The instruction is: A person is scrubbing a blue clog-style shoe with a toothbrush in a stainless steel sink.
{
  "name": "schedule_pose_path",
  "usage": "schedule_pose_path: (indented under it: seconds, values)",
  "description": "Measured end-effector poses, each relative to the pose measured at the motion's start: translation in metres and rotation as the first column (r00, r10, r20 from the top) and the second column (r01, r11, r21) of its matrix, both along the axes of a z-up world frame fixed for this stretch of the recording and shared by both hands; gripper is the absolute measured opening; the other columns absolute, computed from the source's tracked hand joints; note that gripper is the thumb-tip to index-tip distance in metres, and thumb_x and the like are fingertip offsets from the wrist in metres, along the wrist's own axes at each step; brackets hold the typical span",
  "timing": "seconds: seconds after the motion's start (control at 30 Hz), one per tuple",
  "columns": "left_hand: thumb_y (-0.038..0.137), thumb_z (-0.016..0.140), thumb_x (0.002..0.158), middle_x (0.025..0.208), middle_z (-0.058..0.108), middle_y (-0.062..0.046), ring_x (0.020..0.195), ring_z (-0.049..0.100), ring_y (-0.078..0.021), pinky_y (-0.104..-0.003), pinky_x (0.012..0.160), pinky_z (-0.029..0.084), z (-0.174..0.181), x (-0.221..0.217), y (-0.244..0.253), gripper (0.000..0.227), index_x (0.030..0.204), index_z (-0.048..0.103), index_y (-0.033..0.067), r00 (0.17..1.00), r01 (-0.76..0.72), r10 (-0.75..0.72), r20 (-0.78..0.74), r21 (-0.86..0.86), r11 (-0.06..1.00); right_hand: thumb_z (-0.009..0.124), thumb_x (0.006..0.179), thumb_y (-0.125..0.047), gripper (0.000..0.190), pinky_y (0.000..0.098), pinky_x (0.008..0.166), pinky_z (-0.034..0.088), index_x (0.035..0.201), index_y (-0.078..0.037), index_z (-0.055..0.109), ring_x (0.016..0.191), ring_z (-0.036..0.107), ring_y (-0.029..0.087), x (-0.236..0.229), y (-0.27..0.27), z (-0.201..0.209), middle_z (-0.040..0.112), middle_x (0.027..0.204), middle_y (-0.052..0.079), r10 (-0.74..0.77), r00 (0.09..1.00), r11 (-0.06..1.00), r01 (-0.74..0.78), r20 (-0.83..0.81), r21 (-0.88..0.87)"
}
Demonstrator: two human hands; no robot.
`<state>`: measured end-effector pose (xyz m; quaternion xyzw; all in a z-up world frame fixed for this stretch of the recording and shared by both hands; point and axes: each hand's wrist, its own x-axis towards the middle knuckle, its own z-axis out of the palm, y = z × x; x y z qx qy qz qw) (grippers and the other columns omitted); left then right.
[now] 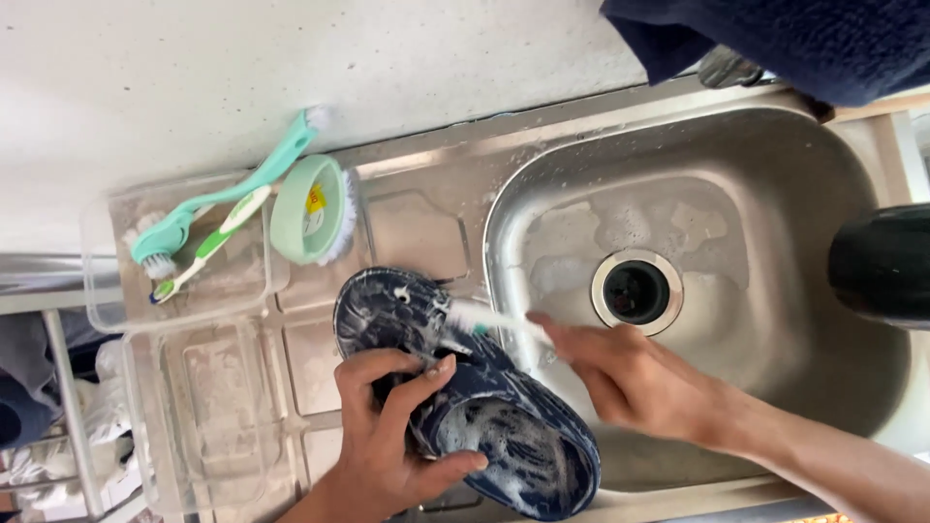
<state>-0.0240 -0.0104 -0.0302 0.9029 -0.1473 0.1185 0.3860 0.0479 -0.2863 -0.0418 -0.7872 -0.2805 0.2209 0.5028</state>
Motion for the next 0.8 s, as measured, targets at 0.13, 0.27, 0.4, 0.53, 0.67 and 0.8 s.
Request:
schedule_pose_path:
  seconds: [0.13, 0.27, 0.4, 0.53, 0.67, 0.8]
  values:
    - [0.064, 0.064, 0.090, 0.120, 0.046, -0.012, 0.111, 0.057, -0.0243, -0.040, 0.100, 0.055, 0.000, -0.002, 0.003, 0.066, 0.131, 0.064, 0.0125, 1.000, 0.018, -0.018, -0.006, -0.053, 0.998, 0.045, 0.092, 0.003, 0.045, 0.0363, 0.056, 0.051, 0.136, 0.008, 0.053, 0.068, 0.073, 0.025, -0.005, -0.004, -0.017, 0.069, 0.105, 0.015, 0.059, 0.998, 0.998, -0.060, -0.022, -0.034]
    - [0.064, 0.046, 0.099, 0.144, 0.039, -0.016, 0.137, 0.037, -0.0337, -0.058, 0.120, 0.040, -0.004, -0.007, 0.001, 0.060, 0.134, 0.061, 0.0173, 0.999, 0.015, -0.015, -0.045, -0.005, 1.000, 0.041, 0.087, 0.015, 0.051, 0.0341, 0.036, 0.047, 0.138, 0.014, 0.050, 0.042, 0.060, 0.018, -0.011, 0.004, 0.010, 0.069, 0.072, 0.015, 0.020, 0.996, 0.996, -0.027, 0.090, 0.080]
    - [0.064, 0.045, 0.099, 0.153, 0.035, -0.017, 0.149, 0.032, -0.0421, -0.065, 0.127, 0.033, -0.002, 0.000, 0.002, 0.058, 0.132, 0.060, 0.0185, 0.998, 0.009, -0.009, -0.059, -0.002, 1.000, 0.043, 0.093, 0.009, 0.032, 0.0397, 0.094, 0.067, 0.119, 0.014, 0.060, 0.100, 0.080, 0.034, -0.013, 0.011, 0.009, 0.065, 0.128, 0.032, 0.093, 0.995, 0.981, -0.088, -0.023, 0.173]
    - [0.061, 0.042, 0.101, 0.152, 0.041, -0.020, 0.148, 0.038, -0.0448, -0.065, 0.125, 0.035, -0.003, 0.007, -0.002, 0.056, 0.134, 0.057, 0.0179, 0.998, 0.042, -0.043, -0.052, -0.018, 0.999, 0.045, 0.092, 0.006, 0.033, 0.0376, 0.044, 0.057, 0.123, 0.011, 0.056, 0.058, 0.075, 0.032, -0.010, 0.004, -0.001, 0.066, 0.128, 0.031, 0.055, 0.989, 0.997, -0.062, 0.137, 0.046]
    - [0.046, 0.047, 0.099, 0.134, 0.045, -0.018, 0.137, 0.048, -0.0408, -0.063, 0.125, 0.035, -0.007, 0.003, 0.006, 0.049, 0.132, 0.062, 0.0118, 0.996, 0.083, -0.085, -0.033, -0.064, 0.994, 0.049, 0.097, 0.011, 0.046, 0.0380, 0.051, 0.047, 0.141, 0.012, 0.039, 0.063, 0.060, 0.029, -0.011, -0.008, -0.026, 0.061, 0.132, 0.039, -0.033, 0.897, 0.997, -0.001, 0.441, 0.077]
    - [0.038, 0.049, 0.101, 0.124, 0.060, -0.019, 0.127, 0.062, -0.0426, -0.063, 0.121, 0.041, -0.009, -0.003, 0.008, 0.042, 0.121, 0.069, 0.0076, 0.995, 0.102, -0.101, 0.010, -0.114, 0.988, 0.047, 0.103, 0.002, 0.039, 0.0362, 0.040, 0.033, 0.141, 0.011, 0.045, 0.043, 0.045, 0.021, 0.001, 0.007, -0.017, 0.058, 0.082, 0.013, 0.075, 0.899, 0.996, -0.087, 0.431, 0.008]
